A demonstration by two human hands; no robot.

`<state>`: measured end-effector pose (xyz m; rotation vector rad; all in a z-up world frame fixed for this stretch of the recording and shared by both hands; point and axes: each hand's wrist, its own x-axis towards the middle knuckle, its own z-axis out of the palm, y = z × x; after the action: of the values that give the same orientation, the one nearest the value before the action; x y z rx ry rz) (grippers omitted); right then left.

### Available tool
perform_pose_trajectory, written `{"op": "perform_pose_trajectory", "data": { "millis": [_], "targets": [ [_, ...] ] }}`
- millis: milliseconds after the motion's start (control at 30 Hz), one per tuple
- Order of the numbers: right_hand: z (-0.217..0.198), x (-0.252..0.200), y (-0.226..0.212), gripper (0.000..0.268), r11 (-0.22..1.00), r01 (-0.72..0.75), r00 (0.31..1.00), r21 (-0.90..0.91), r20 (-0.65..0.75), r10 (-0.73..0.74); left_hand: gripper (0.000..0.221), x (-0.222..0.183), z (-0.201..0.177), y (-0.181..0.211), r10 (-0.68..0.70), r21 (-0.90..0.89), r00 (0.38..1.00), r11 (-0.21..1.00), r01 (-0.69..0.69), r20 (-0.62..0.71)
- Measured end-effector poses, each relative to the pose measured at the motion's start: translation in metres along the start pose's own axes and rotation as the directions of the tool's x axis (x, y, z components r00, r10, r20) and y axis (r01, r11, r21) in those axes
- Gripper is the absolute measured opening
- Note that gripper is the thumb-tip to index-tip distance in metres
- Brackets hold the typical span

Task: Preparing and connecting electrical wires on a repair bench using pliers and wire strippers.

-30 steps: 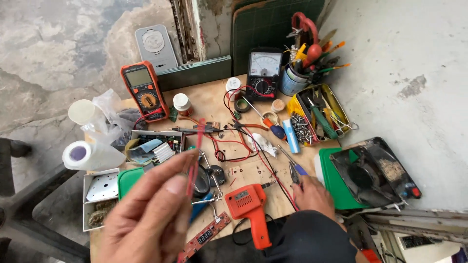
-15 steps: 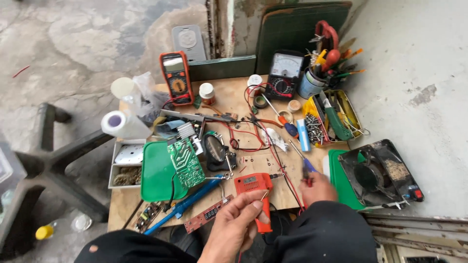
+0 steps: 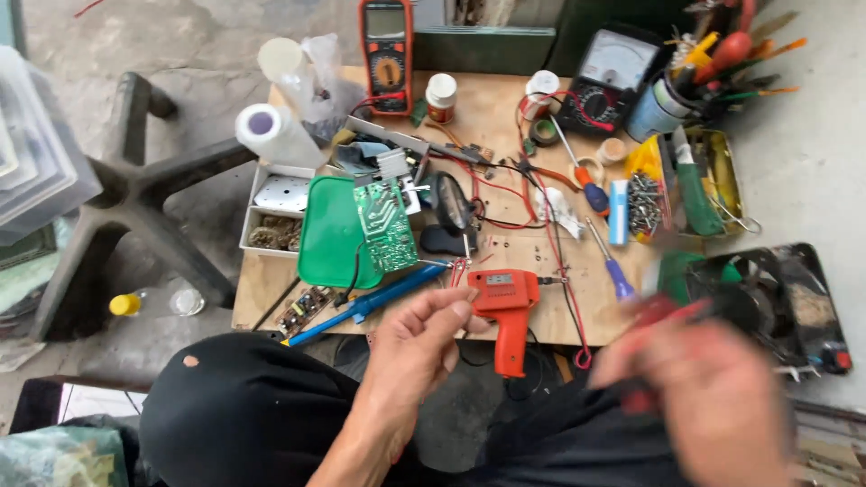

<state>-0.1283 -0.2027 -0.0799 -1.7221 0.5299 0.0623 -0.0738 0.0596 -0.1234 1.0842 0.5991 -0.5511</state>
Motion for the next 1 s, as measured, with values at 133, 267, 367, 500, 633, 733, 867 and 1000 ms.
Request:
{"op": "perform_pose_trajectory", "data": {
  "millis": [133,267,367,500,633,733,867,1000],
  "targets": [
    [0.043,-0.020,0.057,0.028,0.912,-0.064,0.987,-0.404,0.108,0.117,0.026,0.000,-0.006,-0.007,0.010,0.023,0.998,1.000,-0.011,0.059],
    [0.046,-0.027,0.050,0.031,0.856,0.011,0.984,-0.517,0.158,0.083,0.028,0.002,0.004,-0.004,0.059,0.078,0.990,0.995,-0.070,0.128],
    [0.058,-0.031,0.011,0.052,0.807,-0.276,0.942,-0.522,0.019,0.334,0.029,0.004,0.015,-0.002,0.061,0.063,0.987,0.995,-0.072,0.152],
    [0.060,-0.030,0.012,0.042,0.731,-0.387,0.904,-0.562,-0.076,0.420,0.027,0.000,0.021,0.007,0.072,0.165,0.982,0.981,-0.101,0.175],
    [0.048,-0.028,0.036,0.040,0.768,-0.235,0.965,-0.596,-0.048,0.258,0.026,0.004,0.024,0.003,0.109,0.206,0.976,0.967,-0.147,0.186],
    [0.051,-0.027,0.030,0.043,0.787,-0.285,0.955,-0.547,-0.090,0.283,0.029,0.004,0.028,0.008,0.081,0.233,0.985,0.966,-0.115,0.150],
    [0.043,-0.025,0.049,0.055,0.788,0.011,1.000,-0.615,0.016,-0.001,0.026,0.004,0.031,0.010,0.081,0.222,0.985,0.968,-0.114,0.151],
    [0.042,-0.025,0.060,0.056,0.777,0.101,0.994,-0.621,0.035,-0.101,0.020,0.009,0.028,0.004,0.124,0.290,0.981,0.943,-0.163,0.147]
  ]
}}
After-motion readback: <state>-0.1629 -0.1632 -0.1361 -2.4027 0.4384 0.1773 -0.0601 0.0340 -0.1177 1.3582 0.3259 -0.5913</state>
